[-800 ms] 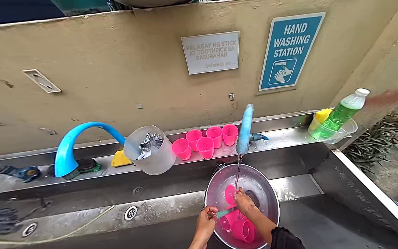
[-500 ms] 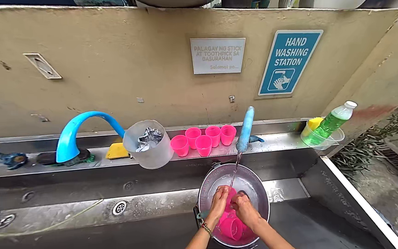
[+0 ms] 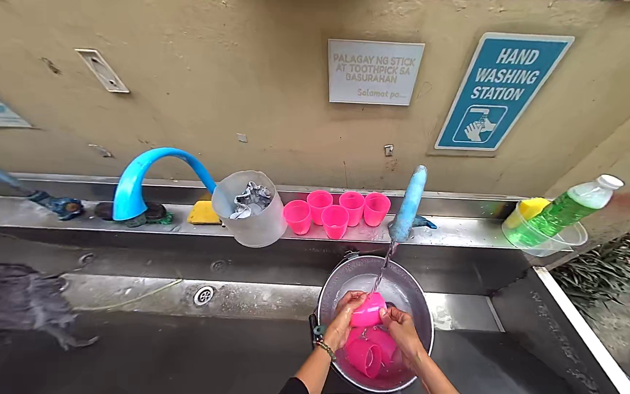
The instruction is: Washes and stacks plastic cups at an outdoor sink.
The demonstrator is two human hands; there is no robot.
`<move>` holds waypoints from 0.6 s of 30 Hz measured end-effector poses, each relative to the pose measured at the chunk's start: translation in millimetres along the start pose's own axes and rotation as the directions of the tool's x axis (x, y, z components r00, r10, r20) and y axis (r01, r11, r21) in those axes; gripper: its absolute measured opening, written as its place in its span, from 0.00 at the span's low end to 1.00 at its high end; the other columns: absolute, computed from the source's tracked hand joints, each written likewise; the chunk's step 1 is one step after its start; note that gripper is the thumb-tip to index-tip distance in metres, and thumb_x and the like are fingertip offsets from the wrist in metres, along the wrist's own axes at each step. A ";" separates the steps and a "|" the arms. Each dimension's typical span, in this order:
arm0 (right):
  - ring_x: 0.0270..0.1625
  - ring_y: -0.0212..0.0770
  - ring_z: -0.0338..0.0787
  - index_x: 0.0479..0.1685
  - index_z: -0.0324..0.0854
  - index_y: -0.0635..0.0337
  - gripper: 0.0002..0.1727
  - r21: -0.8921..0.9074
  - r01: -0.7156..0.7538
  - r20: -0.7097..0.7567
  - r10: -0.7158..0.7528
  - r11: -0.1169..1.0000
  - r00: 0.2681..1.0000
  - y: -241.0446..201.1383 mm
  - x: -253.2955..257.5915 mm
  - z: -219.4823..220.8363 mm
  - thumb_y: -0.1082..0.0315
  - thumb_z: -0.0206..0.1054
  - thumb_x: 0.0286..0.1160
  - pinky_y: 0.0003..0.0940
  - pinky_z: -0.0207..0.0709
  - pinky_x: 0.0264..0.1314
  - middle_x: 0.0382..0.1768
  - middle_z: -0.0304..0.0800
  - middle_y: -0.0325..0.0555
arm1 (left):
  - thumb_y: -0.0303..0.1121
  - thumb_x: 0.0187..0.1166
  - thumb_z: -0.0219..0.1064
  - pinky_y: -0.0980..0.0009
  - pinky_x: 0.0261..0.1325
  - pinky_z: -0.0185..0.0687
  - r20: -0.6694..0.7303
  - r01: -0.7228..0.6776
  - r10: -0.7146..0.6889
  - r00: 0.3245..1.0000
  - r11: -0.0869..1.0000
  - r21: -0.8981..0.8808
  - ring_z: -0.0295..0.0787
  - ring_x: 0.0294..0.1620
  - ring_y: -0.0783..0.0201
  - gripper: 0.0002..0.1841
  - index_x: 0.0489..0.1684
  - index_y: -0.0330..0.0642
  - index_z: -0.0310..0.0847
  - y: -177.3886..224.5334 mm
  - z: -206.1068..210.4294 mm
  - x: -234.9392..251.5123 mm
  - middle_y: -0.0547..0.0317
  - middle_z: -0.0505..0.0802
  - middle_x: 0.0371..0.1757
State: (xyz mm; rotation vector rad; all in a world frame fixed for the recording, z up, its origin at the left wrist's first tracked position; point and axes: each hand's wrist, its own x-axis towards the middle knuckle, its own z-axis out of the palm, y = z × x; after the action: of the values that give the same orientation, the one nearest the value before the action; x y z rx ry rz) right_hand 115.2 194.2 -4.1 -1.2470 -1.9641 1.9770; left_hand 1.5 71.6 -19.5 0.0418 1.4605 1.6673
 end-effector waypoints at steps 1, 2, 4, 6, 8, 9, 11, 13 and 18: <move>0.30 0.34 0.80 0.33 0.82 0.67 0.12 0.084 -0.125 -0.023 0.128 0.989 0.992 -9.4 0.3 6.1 0.69 0.65 0.84 0.31 0.74 0.36 0.27 0.82 0.45 | 0.34 0.80 0.65 0.61 0.62 0.82 -0.077 -0.173 0.181 0.981 0.980 0.100 0.85 0.58 0.59 0.17 0.61 0.32 0.78 -7.9 1.3 0.3 0.47 0.87 0.58; 0.30 0.35 0.79 0.40 0.82 0.70 0.11 0.178 -0.240 -0.034 0.250 0.954 0.968 -19.5 3.2 10.1 0.68 0.66 0.85 0.31 0.74 0.34 0.29 0.82 0.46 | 0.37 0.74 0.69 0.59 0.68 0.80 -0.133 -0.306 0.344 0.929 0.920 0.243 0.84 0.64 0.56 0.21 0.60 0.31 0.81 -13.0 3.6 0.6 0.43 0.87 0.61; 0.38 0.41 0.82 0.58 0.78 0.70 0.14 0.290 -0.367 0.023 0.377 0.884 0.926 -40.2 12.4 14.3 0.66 0.62 0.87 0.38 0.79 0.41 0.41 0.84 0.52 | 0.43 0.76 0.70 0.53 0.77 0.74 -0.169 -0.400 0.516 0.839 0.798 0.451 0.81 0.71 0.46 0.25 0.63 0.29 0.82 -14.5 7.3 -3.2 0.35 0.86 0.65; 0.36 0.39 0.87 0.56 0.79 0.69 0.12 0.214 -0.288 0.033 0.288 0.933 0.957 -57.1 13.8 24.5 0.69 0.62 0.85 0.37 0.83 0.38 0.37 0.88 0.51 | 0.44 0.83 0.64 0.52 0.70 0.79 -0.254 -0.319 0.469 0.846 0.826 0.464 0.86 0.63 0.49 0.22 0.60 0.33 0.84 -7.9 9.1 -2.6 0.39 0.89 0.58; 0.41 0.38 0.88 0.58 0.74 0.72 0.15 0.066 -0.133 0.109 0.125 0.989 0.986 -69.7 1.9 34.7 0.82 0.66 0.74 0.38 0.85 0.45 0.42 0.87 0.53 | 0.44 0.88 0.58 0.51 0.57 0.82 -0.311 -0.216 0.297 0.903 0.938 0.271 0.88 0.51 0.52 0.20 0.56 0.33 0.85 0.0 6.6 3.7 0.41 0.90 0.50; 0.47 0.39 0.88 0.64 0.71 0.75 0.23 -0.013 -0.054 0.189 0.056 0.998 0.980 -71.0 -5.0 37.0 0.87 0.67 0.67 0.38 0.84 0.51 0.47 0.85 0.56 | 0.43 0.90 0.56 0.49 0.56 0.81 -0.319 -0.176 0.221 0.922 0.971 0.165 0.87 0.49 0.51 0.21 0.54 0.31 0.85 3.1 6.5 6.6 0.40 0.90 0.49; 0.57 0.37 0.87 0.70 0.66 0.80 0.32 -0.220 0.186 0.400 -0.085 0.958 0.913 -61.1 -6.6 32.8 0.87 0.70 0.60 0.34 0.83 0.63 0.56 0.83 0.60 | 0.41 0.90 0.54 0.47 0.58 0.79 -0.319 -0.084 0.086 0.944 0.996 0.021 0.85 0.51 0.48 0.22 0.53 0.28 0.84 11.9 6.1 8.6 0.36 0.89 0.49; 0.67 0.52 0.87 0.64 0.75 0.84 0.28 -0.499 0.531 0.603 -0.166 0.685 0.781 -44.8 10.8 18.9 0.74 0.73 0.66 0.46 0.77 0.75 0.59 0.87 0.70 | 0.45 0.90 0.54 0.46 0.57 0.80 -0.244 0.105 -0.103 0.964 0.994 -0.005 0.85 0.54 0.46 0.23 0.60 0.30 0.80 19.8 3.2 7.2 0.35 0.87 0.55; 0.64 0.69 0.90 0.54 0.87 0.76 0.15 -0.364 0.912 0.931 -0.081 -0.187 0.355 -37.7 40.7 -17.9 0.75 0.60 0.80 0.62 0.79 0.70 0.55 0.92 0.71 | 0.55 0.90 0.45 0.54 0.49 0.75 -0.133 0.470 -0.451 0.882 0.847 0.247 0.79 0.48 0.51 0.30 0.75 0.40 0.75 28.7 -5.6 3.4 0.38 0.83 0.63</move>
State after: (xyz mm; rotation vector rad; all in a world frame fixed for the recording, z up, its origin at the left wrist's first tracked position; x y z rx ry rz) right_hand 81.0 238.5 12.4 0.9136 -3.3063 0.2401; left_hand -20.2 72.0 0.3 -0.2060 1.5946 1.0789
